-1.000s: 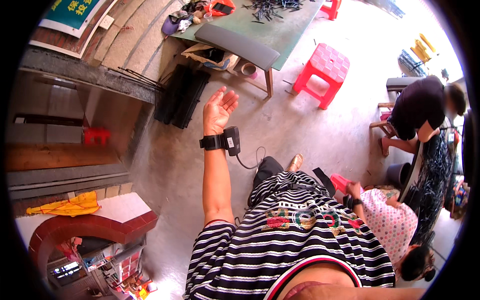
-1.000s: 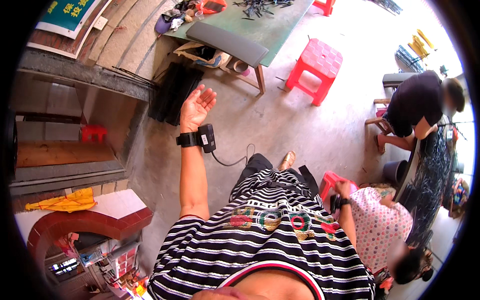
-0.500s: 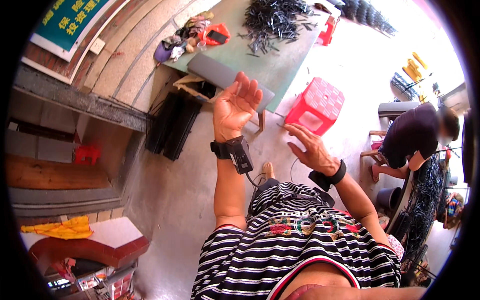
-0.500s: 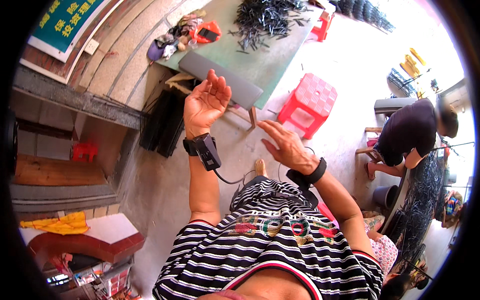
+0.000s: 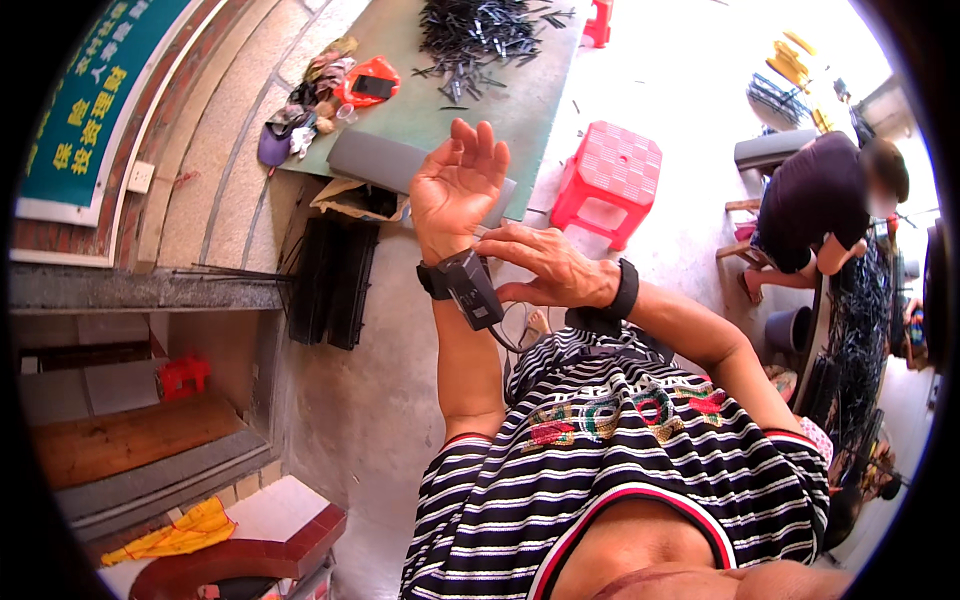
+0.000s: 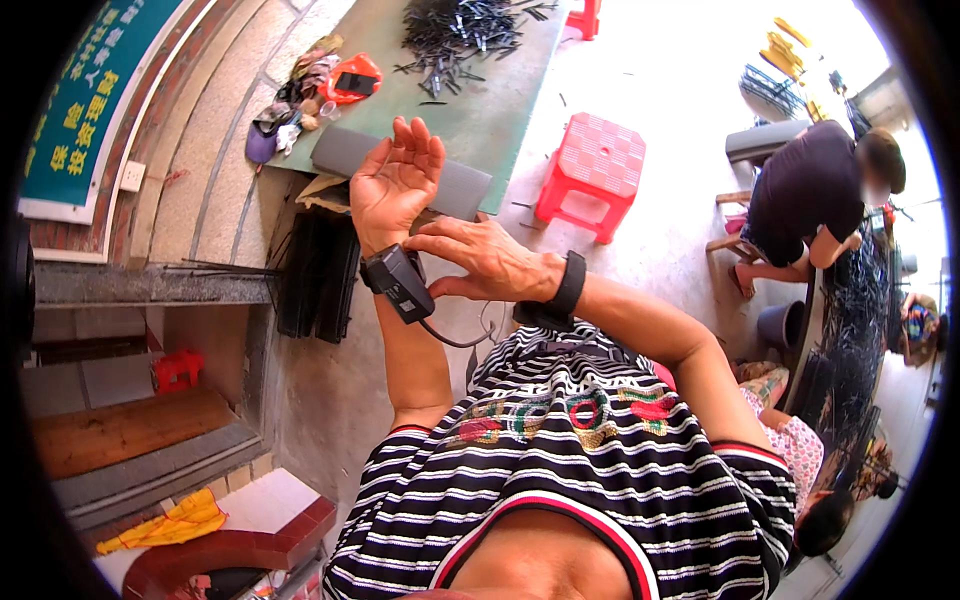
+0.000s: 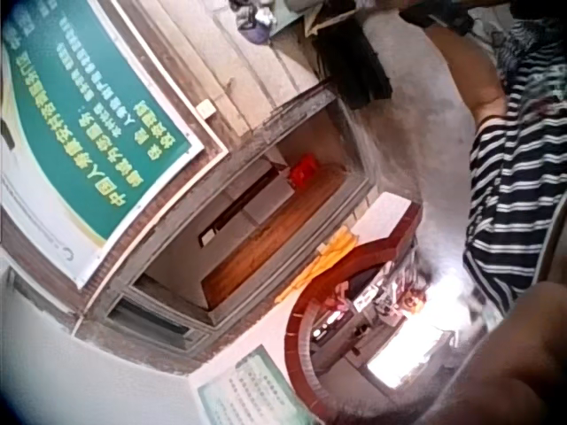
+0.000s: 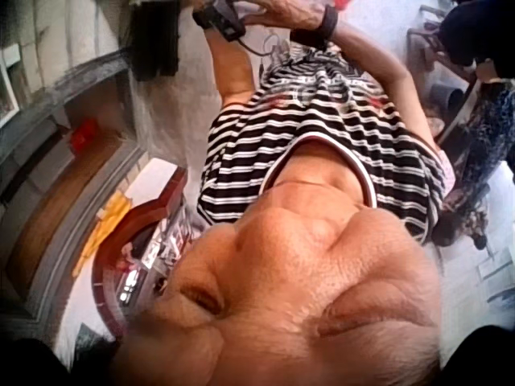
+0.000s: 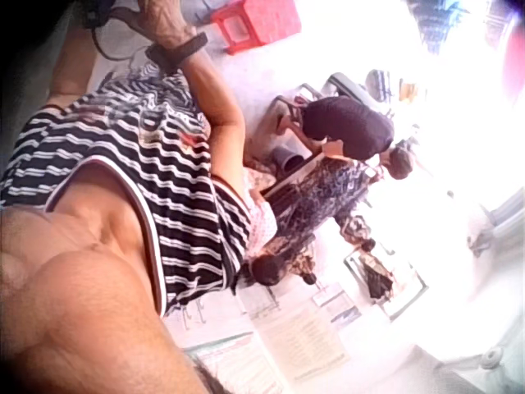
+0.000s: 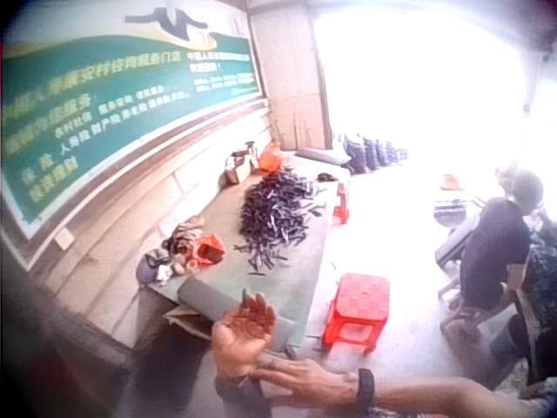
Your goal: The person walks through a workshop, picks up a perforated metal sheet, and places it on a table. They then pick up several small metal rods from the floor and the table, sorting them into a bundle by hand.
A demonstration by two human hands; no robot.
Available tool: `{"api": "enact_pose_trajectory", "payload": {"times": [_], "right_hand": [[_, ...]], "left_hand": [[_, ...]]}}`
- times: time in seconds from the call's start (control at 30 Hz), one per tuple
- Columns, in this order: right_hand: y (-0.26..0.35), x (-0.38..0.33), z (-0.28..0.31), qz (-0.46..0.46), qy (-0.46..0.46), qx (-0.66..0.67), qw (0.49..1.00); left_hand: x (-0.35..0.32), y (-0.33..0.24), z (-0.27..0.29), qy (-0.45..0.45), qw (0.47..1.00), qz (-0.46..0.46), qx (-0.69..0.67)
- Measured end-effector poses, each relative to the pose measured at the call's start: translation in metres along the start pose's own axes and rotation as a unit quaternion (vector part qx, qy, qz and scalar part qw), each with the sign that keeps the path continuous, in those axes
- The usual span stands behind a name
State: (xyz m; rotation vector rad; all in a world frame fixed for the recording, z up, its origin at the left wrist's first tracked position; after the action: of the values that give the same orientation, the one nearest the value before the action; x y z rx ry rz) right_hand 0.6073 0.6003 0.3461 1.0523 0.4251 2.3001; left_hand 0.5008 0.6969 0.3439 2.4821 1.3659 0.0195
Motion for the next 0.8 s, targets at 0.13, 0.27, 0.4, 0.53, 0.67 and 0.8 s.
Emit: {"api": "enact_pose_trajectory", "payload": {"times": [0.13, 0.27, 0.4, 0.53, 0.67, 0.8], "right_hand": [[-0.006, -0.001, 0.011, 0.015, -0.051, 0.002, 0.999], [-0.021, -0.022, 0.036, 0.002, -0.107, -0.025, 0.994], [-0.022, -0.045, 0.054, -0.021, -0.162, -0.089, 0.983], [-0.017, -0.073, 0.073, -0.039, -0.229, -0.162, 0.959], [-0.003, -0.101, 0.09, -0.096, -0.29, -0.211, 0.929], [0.005, -0.127, 0.1, -0.155, -0.321, -0.244, 0.902]], "left_hand": [[0.018, 0.008, 0.004, 0.0, 1.0, 0.008, 0.007], [0.047, 0.043, -0.002, -0.035, 0.998, 0.055, 0.01], [0.077, 0.053, 0.019, -0.008, 0.99, 0.076, 0.122], [0.103, 0.114, 0.013, 0.098, 0.967, 0.168, 0.165], [0.116, 0.163, 0.014, 0.154, 0.913, 0.156, 0.344], [0.111, 0.222, 0.017, 0.182, 0.865, 0.124, 0.451]]}}
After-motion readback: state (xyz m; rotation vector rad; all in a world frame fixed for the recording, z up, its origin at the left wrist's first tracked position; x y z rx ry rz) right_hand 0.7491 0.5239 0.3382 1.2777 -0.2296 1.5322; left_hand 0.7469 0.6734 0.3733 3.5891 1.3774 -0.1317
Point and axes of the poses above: each hand's wrist, its own x-axis towards the middle knuckle, its own z-axis out of the back of the hand, y = z × x, the point moved 3 cm from there along x, towards the middle knuckle, and after that the axes turned 10 degrees about -x, right-handed, at the moved point
